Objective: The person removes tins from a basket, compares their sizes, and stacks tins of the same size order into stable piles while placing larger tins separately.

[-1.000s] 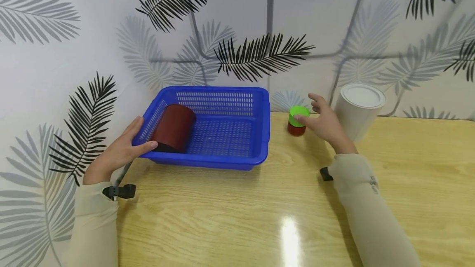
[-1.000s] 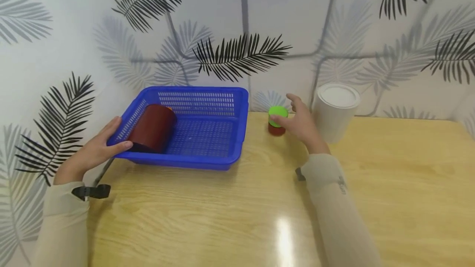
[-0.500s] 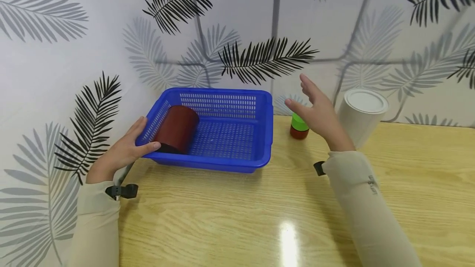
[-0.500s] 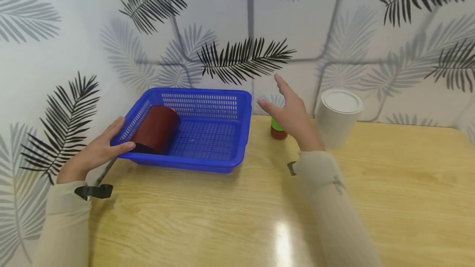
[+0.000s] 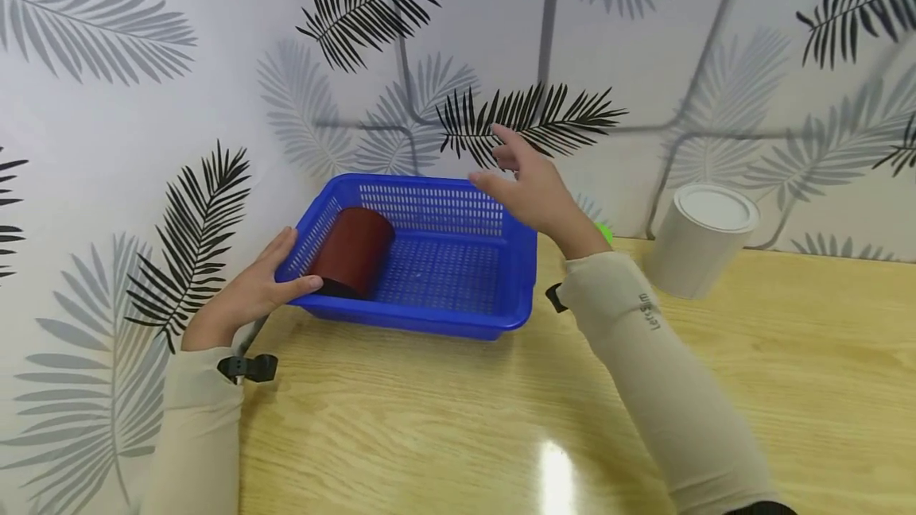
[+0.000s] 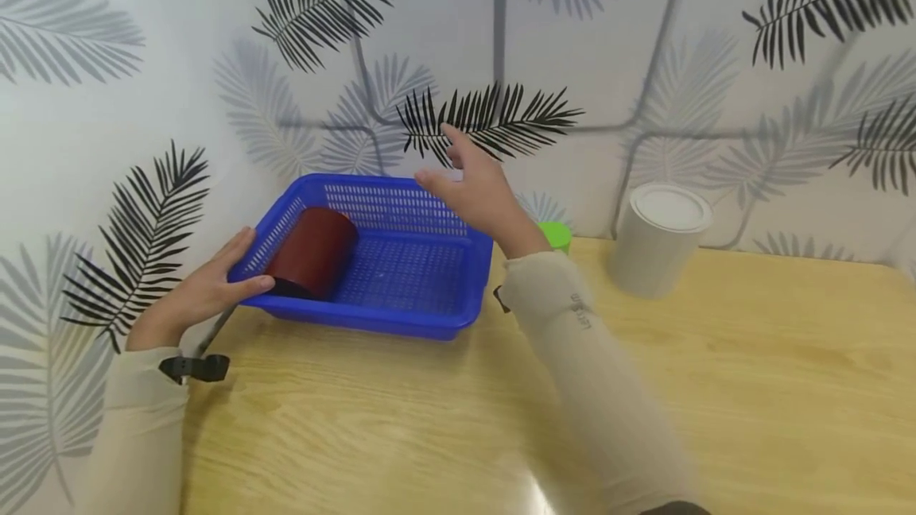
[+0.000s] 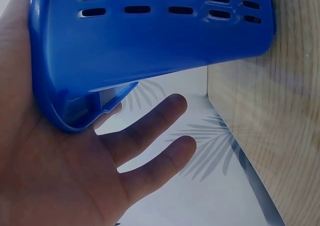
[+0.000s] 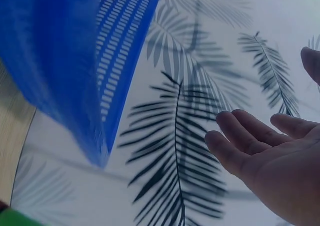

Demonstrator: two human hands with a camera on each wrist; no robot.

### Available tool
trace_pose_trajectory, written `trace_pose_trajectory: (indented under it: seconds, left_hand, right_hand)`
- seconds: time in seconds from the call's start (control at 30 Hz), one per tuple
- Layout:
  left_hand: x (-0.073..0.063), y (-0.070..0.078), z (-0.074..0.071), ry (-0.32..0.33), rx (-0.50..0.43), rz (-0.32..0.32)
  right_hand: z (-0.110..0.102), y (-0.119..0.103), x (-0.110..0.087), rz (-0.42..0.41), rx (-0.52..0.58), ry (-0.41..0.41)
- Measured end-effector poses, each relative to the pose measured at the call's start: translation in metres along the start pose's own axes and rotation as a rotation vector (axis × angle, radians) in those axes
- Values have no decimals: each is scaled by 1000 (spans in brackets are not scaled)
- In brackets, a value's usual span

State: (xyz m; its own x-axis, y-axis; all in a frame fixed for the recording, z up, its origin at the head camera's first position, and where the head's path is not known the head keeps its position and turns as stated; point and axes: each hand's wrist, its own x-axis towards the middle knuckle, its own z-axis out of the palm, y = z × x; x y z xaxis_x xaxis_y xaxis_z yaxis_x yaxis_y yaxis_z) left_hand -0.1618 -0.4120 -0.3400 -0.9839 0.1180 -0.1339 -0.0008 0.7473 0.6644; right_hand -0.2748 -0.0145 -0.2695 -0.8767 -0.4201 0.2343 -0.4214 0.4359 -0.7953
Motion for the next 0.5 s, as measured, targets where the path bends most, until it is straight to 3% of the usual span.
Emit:
trace_pose_trajectory:
  seconds: [0.23, 0.5]
  left_hand:
    - [1, -2, -5, 3, -3, -6]
    - [2, -1, -4, -2, -31, 7]
  right_hand:
    - [39, -13, 37, -19, -15, -93]
    - [77, 2, 77, 3, -17, -187]
